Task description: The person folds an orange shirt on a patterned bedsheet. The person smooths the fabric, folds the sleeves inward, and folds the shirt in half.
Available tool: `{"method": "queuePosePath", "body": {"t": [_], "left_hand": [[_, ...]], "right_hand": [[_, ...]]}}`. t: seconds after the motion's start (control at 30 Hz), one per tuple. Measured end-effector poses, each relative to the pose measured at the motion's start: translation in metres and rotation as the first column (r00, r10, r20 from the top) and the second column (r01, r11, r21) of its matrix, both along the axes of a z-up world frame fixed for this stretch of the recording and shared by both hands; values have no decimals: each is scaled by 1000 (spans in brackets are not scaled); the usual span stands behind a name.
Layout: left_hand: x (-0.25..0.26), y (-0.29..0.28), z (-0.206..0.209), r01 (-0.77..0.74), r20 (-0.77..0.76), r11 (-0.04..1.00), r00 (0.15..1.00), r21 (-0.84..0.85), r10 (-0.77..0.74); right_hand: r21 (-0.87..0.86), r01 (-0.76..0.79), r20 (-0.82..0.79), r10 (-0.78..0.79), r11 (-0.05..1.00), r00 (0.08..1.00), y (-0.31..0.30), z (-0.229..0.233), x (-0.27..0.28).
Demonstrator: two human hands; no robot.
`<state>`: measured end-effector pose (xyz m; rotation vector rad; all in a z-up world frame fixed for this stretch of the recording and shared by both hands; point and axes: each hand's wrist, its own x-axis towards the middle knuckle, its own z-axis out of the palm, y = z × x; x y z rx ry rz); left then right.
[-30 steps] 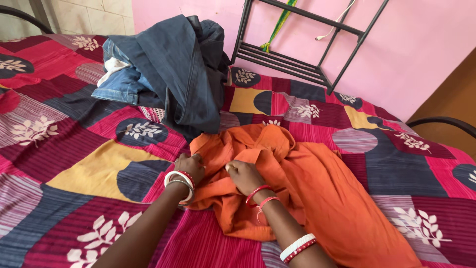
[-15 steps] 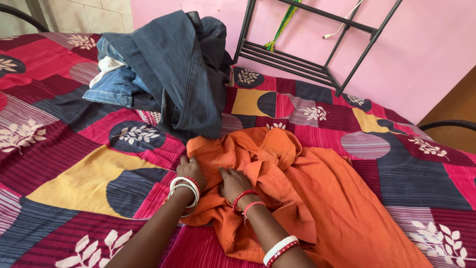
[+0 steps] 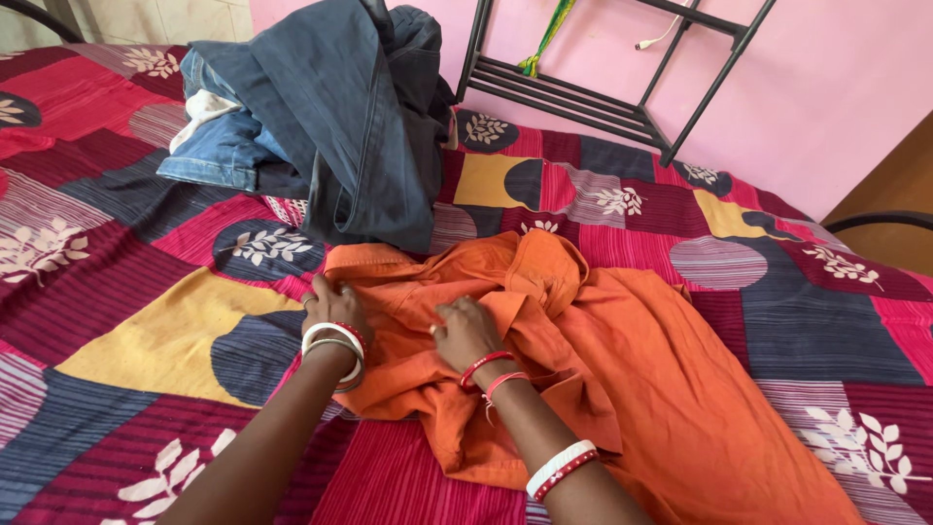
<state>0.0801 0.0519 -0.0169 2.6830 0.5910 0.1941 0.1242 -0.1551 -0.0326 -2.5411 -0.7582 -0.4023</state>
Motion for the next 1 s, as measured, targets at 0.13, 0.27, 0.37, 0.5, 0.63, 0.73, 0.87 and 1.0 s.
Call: {"method": "queuePosePath", "body": {"t": [0.13,0.27,0.37,0.5,0.63,0.73,0.87,1.0], "left_hand": [[-5,-12,3,51,35,997,998,56,-53],[-15,-26,5,120,-9,993,993,13,-120],[-25,-35,12,228,-95,974,969,-9,-228],[-48,-38,27,403,-47,915,915,28,-402],[-70,-34,42,520,-120,853,845,-37,-520],[-85,-30,43,570,-200,822,806,3,-558],[-85,-23,32,617,-219,778,780,115,-586],[-81,-14,6,573,-260,804,810,158,-526]], "right_hand": [[37,22,147,-27,999,989,-16,20,-11],[75,12,204,-27,997,979,-40,33,-34],[98,-13,27,10,995,1000,-62,38,-49],[91,-170,-47,175,981,984,-96,41,-71],[85,-233,-159,244,969,957,-129,51,-104],[156,-238,-297,275,959,914,-143,60,-127],[86,-469,-262,474,879,840,-163,67,-143],[-112,-494,-80,488,862,869,-169,49,-148]]}}
